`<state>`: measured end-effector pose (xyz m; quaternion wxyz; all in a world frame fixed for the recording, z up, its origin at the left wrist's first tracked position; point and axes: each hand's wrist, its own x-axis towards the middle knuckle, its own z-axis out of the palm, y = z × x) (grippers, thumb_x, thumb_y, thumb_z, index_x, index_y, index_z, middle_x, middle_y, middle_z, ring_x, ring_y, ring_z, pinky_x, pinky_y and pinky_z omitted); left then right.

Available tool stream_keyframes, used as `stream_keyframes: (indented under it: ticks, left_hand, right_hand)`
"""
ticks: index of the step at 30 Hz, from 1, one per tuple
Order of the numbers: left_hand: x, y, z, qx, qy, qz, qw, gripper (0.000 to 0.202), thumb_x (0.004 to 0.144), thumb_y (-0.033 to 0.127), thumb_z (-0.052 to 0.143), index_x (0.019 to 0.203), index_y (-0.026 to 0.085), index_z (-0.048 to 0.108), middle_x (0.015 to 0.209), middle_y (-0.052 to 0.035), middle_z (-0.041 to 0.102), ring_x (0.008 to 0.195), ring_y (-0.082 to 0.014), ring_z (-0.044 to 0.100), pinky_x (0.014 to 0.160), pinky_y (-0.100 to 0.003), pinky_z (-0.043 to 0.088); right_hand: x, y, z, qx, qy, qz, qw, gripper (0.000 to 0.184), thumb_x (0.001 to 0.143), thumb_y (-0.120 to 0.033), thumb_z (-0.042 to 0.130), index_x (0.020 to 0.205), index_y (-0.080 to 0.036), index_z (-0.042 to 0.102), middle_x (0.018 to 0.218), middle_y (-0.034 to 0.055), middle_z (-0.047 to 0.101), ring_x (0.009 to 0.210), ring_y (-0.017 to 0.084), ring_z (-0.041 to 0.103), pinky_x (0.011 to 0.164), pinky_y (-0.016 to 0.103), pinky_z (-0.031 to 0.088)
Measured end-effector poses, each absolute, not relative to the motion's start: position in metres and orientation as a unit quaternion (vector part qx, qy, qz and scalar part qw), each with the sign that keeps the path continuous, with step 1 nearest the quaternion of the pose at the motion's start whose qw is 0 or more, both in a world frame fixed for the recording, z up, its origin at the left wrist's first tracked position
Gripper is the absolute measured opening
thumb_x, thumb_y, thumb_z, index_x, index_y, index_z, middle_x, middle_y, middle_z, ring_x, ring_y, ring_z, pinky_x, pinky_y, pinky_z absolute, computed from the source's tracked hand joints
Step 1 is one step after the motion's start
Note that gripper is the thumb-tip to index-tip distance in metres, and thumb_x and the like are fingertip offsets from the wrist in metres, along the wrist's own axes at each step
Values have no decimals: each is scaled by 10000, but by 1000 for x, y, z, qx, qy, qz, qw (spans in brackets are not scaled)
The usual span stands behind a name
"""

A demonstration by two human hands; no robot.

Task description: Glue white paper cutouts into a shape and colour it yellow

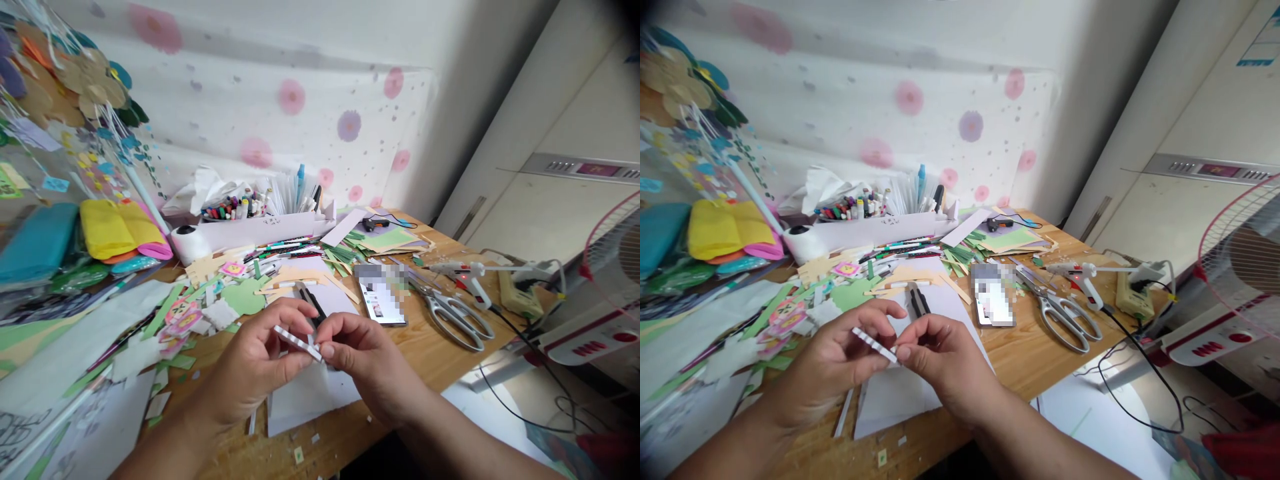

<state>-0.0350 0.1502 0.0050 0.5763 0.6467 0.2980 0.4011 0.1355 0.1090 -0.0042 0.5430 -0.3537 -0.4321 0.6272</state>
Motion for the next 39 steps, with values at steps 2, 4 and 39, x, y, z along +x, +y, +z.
stream_keyframes:
  ticks: [2, 4, 39]
  left_hand:
    - [-36, 152, 2, 642, 295, 396, 586, 123, 716, 134, 697, 745, 231, 627, 919, 13, 617, 849, -151, 571, 722, -248, 431]
    - [-38, 153, -1, 648, 302, 375, 590, 95, 735, 187, 693, 741, 225, 606, 778, 33, 588, 730, -134, 525, 638, -245, 391]
    - [-29, 144, 18, 746, 423, 264, 441, 34, 677, 231, 522, 710, 230, 530, 643, 49, 489, 621, -159, 468, 545, -257, 361]
  right_hand:
    - [136, 109, -3, -372, -458, 599, 541, 280, 705, -366, 805, 730, -148, 632, 629, -43, 545, 581, 71, 424, 564, 202, 323]
    - [138, 109, -1, -398, -492, 561, 534, 303, 736, -404, 771, 764, -143, 619, 646, -35, 541, 581, 76, 421, 553, 208, 313]
    - [150, 108, 23, -518, -745, 275, 317, 106, 831, -123, 588, 743, -179, 607, 723, -17, 608, 666, 111, 523, 603, 208, 376]
